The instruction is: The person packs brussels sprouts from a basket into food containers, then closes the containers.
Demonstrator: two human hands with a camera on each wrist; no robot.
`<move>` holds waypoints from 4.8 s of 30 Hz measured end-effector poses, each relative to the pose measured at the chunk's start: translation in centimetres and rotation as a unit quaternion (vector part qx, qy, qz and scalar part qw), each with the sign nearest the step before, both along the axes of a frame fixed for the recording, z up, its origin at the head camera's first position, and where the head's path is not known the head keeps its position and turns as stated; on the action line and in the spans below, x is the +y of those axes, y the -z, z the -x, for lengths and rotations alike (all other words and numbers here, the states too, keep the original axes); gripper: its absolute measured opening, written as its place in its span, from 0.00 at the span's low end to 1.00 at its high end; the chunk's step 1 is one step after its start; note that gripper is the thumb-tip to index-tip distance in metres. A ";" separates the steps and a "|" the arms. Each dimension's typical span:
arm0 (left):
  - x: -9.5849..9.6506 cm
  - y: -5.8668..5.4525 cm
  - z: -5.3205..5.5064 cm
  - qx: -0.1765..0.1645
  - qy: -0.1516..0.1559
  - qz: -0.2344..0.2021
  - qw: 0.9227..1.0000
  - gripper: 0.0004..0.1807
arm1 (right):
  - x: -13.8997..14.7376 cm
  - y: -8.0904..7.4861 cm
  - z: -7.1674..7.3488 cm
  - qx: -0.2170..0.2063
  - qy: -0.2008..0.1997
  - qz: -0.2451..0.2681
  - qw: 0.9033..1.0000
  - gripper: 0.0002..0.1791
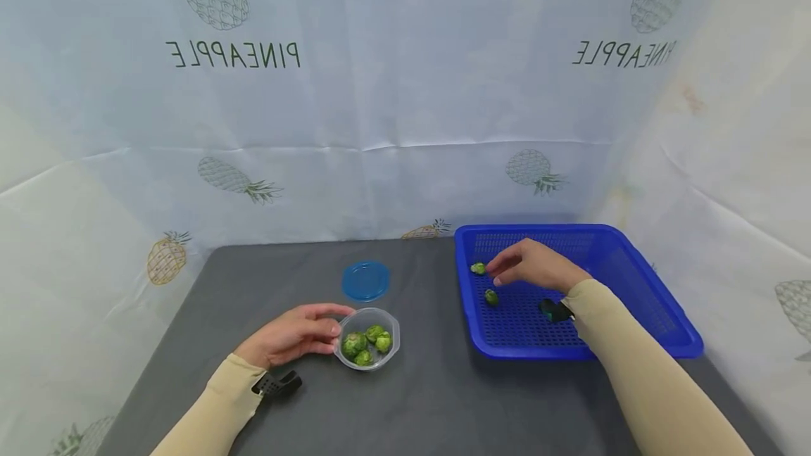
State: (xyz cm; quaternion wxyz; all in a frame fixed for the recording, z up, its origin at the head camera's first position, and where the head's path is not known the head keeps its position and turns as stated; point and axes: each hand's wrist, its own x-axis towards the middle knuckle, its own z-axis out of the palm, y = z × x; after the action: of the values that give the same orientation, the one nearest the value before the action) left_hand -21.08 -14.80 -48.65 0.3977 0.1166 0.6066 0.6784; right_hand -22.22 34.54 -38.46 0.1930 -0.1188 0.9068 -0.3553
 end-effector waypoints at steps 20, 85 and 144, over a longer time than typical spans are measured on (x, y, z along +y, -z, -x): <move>-0.2 -0.1 0.0 -0.011 0.003 -0.018 1.000 0.33 | 0.5 3.6 1.2 -0.040 -0.003 -0.023 0.999 0.18; -0.1 -0.4 0.3 -0.018 0.000 -0.008 1.000 0.32 | -20.0 2.7 -5.1 0.056 -0.149 0.081 0.984 0.13; -0.1 0.1 -0.2 -0.020 0.004 -0.026 0.999 0.32 | 1.4 2.8 4.2 0.004 0.037 -0.015 0.999 0.23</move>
State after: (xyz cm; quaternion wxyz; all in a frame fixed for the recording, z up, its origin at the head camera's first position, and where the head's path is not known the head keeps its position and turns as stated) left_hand -20.93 -14.91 -48.78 0.4098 0.1155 0.5802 0.6943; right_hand -26.46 35.94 -41.31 0.1775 -0.0836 0.9168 -0.3478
